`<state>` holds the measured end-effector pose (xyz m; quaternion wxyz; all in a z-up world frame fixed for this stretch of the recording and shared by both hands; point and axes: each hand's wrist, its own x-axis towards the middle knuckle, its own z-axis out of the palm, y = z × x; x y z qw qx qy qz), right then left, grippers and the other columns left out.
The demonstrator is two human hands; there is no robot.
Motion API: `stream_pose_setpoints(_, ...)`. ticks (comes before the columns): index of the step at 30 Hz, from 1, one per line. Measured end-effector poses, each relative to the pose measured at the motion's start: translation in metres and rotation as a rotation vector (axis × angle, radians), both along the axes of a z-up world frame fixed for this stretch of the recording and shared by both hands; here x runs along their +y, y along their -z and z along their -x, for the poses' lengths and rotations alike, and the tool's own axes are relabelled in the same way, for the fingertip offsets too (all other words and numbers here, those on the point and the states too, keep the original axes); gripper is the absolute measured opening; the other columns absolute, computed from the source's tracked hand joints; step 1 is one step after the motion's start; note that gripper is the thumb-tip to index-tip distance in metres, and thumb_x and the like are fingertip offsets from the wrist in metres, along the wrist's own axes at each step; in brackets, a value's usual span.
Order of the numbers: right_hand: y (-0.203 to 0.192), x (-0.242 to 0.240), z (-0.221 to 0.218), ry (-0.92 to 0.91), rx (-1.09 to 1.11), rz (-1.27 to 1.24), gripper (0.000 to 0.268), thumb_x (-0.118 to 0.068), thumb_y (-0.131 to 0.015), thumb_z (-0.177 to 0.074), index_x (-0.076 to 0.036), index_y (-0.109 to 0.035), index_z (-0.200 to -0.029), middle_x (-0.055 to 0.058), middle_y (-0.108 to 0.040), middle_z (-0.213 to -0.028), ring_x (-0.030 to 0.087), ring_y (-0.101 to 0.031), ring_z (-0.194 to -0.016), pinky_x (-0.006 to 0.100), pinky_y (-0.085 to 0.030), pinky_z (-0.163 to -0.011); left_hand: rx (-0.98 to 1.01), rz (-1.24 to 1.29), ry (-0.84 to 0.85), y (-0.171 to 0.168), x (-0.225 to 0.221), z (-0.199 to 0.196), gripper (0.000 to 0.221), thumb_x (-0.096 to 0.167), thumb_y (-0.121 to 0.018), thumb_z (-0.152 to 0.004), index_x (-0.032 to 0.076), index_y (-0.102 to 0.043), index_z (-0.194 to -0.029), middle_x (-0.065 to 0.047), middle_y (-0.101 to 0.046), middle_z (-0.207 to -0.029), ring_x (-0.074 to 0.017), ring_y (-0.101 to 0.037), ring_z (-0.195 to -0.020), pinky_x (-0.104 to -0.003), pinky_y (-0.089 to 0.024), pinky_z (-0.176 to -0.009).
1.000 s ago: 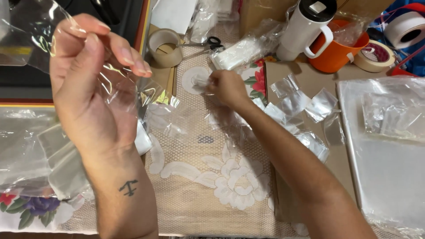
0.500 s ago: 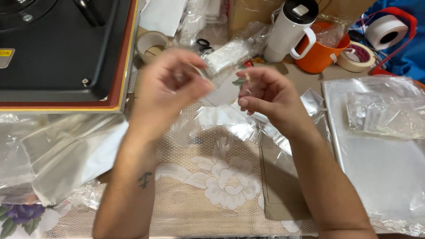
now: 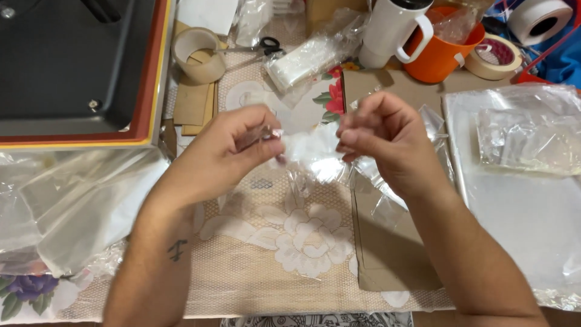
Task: Separating small plastic packaging bags and placing small metal components inside them at a workstation.
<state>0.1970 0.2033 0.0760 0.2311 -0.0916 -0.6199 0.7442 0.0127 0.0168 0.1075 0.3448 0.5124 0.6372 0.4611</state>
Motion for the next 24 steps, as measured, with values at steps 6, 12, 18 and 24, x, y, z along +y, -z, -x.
stream_pose_setpoints(6,0.052,-0.014,-0.007,0.123,-0.333,-0.047,0.024,0.0,-0.081,-0.079,0.006,-0.071,-0.1,0.015,-0.073,-0.081,0.018,-0.073,-0.07,0.031,-0.065,-0.064,-0.193,0.066,-0.058,0.06,-0.026,0.016,0.015,0.0,-0.072,-0.084,-0.002,-0.071,-0.1,-0.012,-0.075,-0.072,-0.0138,-0.071,-0.073,-0.025,-0.054,-0.071)
stream_pose_setpoints(12,0.078,-0.024,-0.004,0.101,-0.437,-0.174,0.023,0.001,-0.079,-0.082,0.005,-0.072,-0.104,0.017,-0.073,-0.079,0.018,-0.071,-0.068,0.03,-0.063,-0.061,-0.062,0.25,-0.162,0.078,-0.027,0.006,0.017,0.0,-0.074,-0.081,-0.002,-0.074,-0.099,-0.011,-0.07,-0.068,-0.0171,-0.065,-0.065,-0.028,-0.053,-0.063)
stream_pose_setpoints(18,0.09,-0.013,0.002,0.083,-0.429,-0.794,0.025,-0.001,-0.067,-0.09,-0.012,-0.074,-0.112,0.01,-0.075,-0.105,0.029,-0.074,-0.094,0.035,-0.061,-0.067,0.077,0.423,-0.125,0.098,-0.022,0.014,0.014,0.003,-0.076,-0.079,0.001,-0.076,-0.093,-0.013,-0.071,-0.069,-0.0227,-0.066,-0.064,-0.033,-0.052,-0.062)
stream_pose_setpoints(24,0.085,-0.014,0.01,-0.221,-0.375,-1.119,0.055,0.002,-0.07,-0.082,-0.01,-0.061,-0.134,0.013,-0.07,-0.113,0.042,-0.056,-0.118,0.052,-0.054,-0.089,0.186,0.484,-0.093,0.101,-0.024,0.019,0.015,0.005,-0.078,-0.075,0.0,-0.075,-0.09,-0.012,-0.066,-0.067,-0.0269,-0.065,-0.067,-0.038,-0.051,-0.064)
